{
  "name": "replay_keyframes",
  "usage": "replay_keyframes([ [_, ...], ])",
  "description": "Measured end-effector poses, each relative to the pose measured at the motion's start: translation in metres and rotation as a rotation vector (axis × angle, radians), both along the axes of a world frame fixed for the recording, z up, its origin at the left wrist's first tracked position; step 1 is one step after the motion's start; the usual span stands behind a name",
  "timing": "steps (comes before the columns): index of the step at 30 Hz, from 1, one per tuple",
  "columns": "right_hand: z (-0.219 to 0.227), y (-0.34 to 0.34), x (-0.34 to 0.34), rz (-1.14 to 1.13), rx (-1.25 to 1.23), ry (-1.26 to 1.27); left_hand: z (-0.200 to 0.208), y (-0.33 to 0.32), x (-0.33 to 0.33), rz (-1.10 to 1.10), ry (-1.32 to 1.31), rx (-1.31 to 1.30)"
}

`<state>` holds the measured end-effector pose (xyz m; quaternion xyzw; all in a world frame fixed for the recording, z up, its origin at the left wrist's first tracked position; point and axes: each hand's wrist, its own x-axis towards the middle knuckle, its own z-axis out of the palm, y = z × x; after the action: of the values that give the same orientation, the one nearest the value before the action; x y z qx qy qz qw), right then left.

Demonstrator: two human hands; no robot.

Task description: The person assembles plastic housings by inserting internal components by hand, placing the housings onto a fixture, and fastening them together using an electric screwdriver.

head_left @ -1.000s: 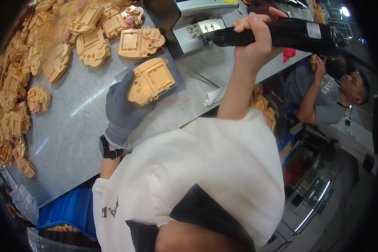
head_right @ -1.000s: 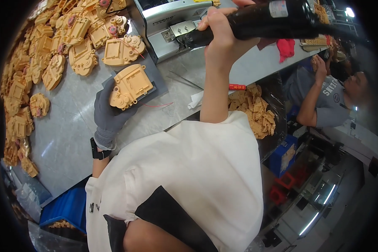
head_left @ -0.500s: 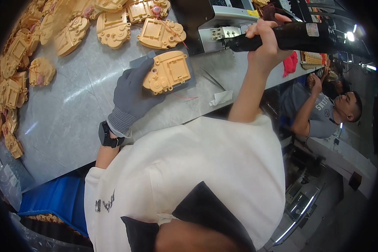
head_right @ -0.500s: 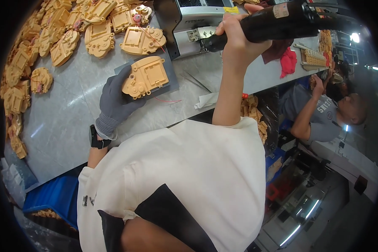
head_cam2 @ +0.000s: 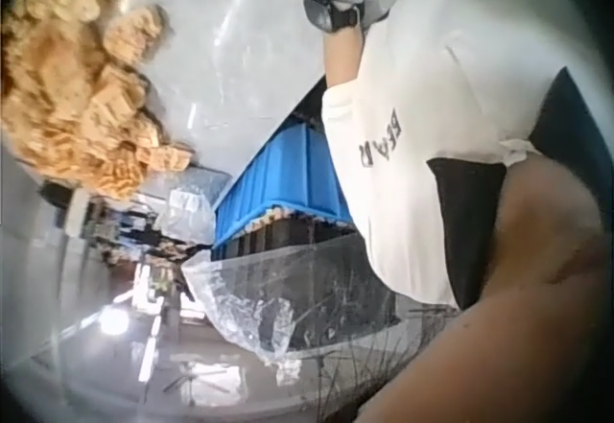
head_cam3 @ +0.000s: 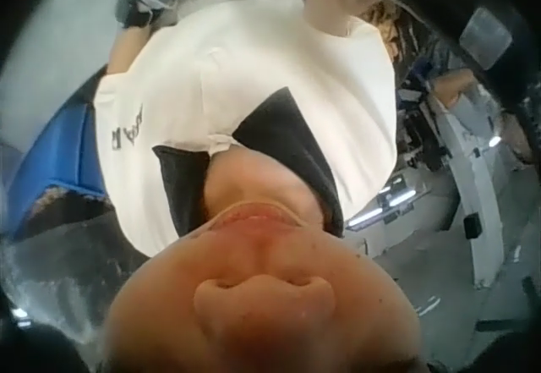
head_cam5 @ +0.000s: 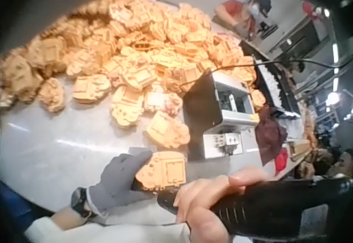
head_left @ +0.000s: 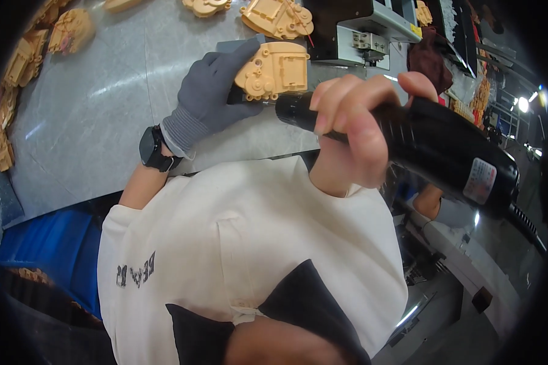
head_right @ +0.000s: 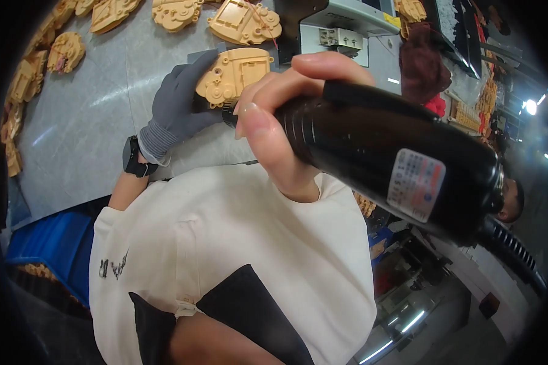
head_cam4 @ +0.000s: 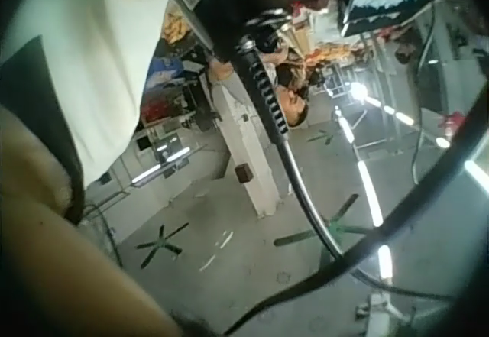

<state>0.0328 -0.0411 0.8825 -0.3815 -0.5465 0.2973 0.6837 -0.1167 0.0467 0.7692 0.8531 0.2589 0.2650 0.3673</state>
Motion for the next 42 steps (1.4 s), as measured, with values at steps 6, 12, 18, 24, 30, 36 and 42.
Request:
replay_keyframes([
  [6, -0.003, 0.003, -0.019, -0.066, 0.001, 0.095, -0.003, -0.002, -0.004, 0.019, -0.087, 0.052],
  [12, -0.007, 0.006, -0.017, -0.06, 0.013, 0.084, -0.003, -0.004, -0.002, 0.028, -0.064, 0.076],
  [18, -0.009, 0.016, -0.023, -0.121, -0.044, 0.009, -0.003, -0.003, -0.002, 0.02, -0.107, 0.095],
  [24, -0.011, 0.015, -0.028, -0.112, -0.016, 0.089, -0.007, -0.006, -0.005, 0.018, -0.054, -0.018],
  [30, -0.011, 0.011, -0.032, -0.165, -0.065, -0.117, -0.012, -0.009, -0.003, 0.025, -0.037, -0.029],
  [36, -0.012, 0.01, -0.028, -0.028, -0.109, -0.161, -0.008, -0.009, -0.001, 0.03, -0.07, -0.034],
  [42, -0.019, 0.006, -0.03, -0.237, -0.129, 0.003, -0.001, -0.007, -0.003, 0.06, -0.07, 0.064],
])
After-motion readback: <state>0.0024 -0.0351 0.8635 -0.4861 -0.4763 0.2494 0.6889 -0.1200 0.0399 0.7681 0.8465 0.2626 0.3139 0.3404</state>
